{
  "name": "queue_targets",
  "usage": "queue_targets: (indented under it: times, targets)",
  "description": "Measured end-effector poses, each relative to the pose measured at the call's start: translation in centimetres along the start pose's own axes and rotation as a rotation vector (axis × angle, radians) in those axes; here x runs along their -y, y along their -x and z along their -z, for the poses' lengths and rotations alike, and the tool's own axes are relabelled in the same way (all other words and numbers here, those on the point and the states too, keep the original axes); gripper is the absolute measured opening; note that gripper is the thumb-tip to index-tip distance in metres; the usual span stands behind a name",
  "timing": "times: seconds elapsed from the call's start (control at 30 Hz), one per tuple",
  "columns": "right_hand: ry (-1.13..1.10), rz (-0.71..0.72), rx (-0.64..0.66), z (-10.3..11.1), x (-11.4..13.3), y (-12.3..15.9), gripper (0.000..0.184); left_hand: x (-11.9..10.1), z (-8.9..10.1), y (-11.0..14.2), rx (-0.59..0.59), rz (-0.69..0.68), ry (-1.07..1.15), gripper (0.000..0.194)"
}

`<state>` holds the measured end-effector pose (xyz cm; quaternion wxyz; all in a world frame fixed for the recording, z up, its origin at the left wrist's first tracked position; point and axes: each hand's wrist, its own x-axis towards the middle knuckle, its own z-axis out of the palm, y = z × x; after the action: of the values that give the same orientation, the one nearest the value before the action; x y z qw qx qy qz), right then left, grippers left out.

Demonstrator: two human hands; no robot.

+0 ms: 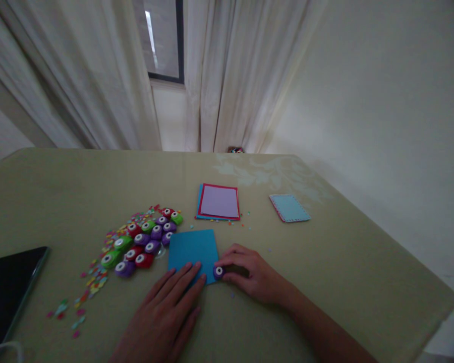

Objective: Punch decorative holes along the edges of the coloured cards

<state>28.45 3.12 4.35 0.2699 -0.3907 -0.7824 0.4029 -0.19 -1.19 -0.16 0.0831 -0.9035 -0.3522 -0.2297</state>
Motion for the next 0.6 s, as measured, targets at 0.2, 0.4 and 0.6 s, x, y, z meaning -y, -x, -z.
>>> queue_targets:
  times: [0.2, 0.4, 0.6]
  targets:
    - [-0.009, -0.002, 0.032, 0.18, -0.09, 0.13, 0.028, 0.03, 0.1, 0.08, -0.002, -0.003, -0.023, 0.05]
    - [-0.007, 0.004, 0.031, 0.17, -0.19, 0.17, 0.028, 0.09, 0.11, 0.14, 0.013, -0.005, -0.037, 0.053]
    - [-0.022, 0.009, 0.028, 0.22, -0.12, 0.15, 0.027, 0.07, 0.03, 0.01, 0.032, -0.012, -0.05, 0.054]
